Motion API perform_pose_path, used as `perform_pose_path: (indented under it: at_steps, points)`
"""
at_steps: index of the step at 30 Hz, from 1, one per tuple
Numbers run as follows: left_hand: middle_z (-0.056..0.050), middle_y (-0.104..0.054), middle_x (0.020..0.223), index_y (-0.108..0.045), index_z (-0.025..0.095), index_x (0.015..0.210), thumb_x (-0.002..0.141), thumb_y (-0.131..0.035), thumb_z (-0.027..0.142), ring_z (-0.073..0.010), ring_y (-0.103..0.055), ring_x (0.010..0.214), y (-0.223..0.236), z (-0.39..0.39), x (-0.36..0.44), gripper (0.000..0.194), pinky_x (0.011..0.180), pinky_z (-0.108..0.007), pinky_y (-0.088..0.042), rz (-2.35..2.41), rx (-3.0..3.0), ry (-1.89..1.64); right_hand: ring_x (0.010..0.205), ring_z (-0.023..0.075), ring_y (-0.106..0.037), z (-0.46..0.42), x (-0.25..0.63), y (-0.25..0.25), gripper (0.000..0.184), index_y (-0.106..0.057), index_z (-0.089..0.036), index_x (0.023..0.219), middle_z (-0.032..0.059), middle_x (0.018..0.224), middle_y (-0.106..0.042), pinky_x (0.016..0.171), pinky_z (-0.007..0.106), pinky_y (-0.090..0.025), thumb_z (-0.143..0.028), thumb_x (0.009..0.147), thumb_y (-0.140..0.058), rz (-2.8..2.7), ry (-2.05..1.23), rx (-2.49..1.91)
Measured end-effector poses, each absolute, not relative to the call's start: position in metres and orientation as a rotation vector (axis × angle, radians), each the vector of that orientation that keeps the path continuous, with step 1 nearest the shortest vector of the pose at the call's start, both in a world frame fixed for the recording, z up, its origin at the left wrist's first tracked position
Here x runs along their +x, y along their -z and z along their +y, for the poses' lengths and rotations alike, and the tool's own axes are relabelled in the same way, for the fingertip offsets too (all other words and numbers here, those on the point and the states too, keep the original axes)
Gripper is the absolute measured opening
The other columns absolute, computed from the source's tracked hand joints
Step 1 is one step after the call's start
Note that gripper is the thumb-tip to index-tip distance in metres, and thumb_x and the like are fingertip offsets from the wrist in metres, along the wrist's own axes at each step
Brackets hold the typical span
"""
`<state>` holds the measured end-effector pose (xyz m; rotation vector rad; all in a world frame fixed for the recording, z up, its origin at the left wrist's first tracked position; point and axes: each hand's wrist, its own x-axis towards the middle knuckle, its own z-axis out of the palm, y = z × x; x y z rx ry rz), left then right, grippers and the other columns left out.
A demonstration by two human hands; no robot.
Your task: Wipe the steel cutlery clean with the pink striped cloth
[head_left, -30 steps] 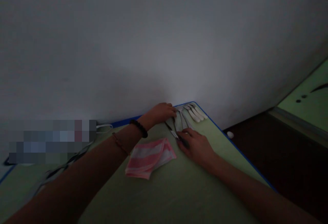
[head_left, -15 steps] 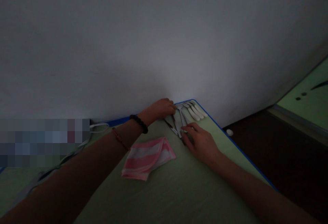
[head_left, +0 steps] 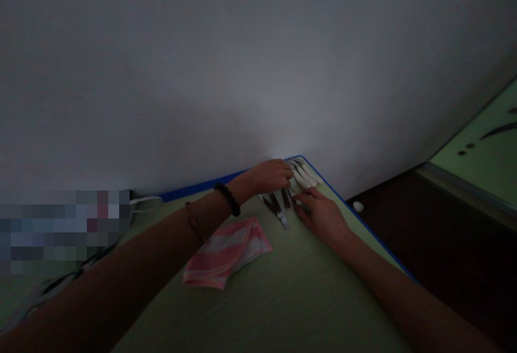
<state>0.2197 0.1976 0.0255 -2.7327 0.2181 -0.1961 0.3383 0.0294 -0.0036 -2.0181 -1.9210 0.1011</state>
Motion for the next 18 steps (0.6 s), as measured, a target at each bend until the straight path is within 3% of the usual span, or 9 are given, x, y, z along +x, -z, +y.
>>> perform_pose_path:
  at_steps: [18]
  points:
    - [-0.004, -0.060, 0.097, -0.057, 0.023, 0.089, 0.084, -0.056, 0.014, -0.0184, -0.051, 0.093, -0.027, 0.206, 0.213, 0.010, 0.074, -0.028, -0.036, 0.235, -2.738, 0.107, 0.096, 0.0161, -0.059, 0.032, 0.339, 0.001, 0.030, -0.059, -0.023, 0.111, 0.0043, 0.110, -0.063, 0.086, 0.028, -0.042, -0.028, 0.088, -0.041, -1.893, -0.173, -1.980]
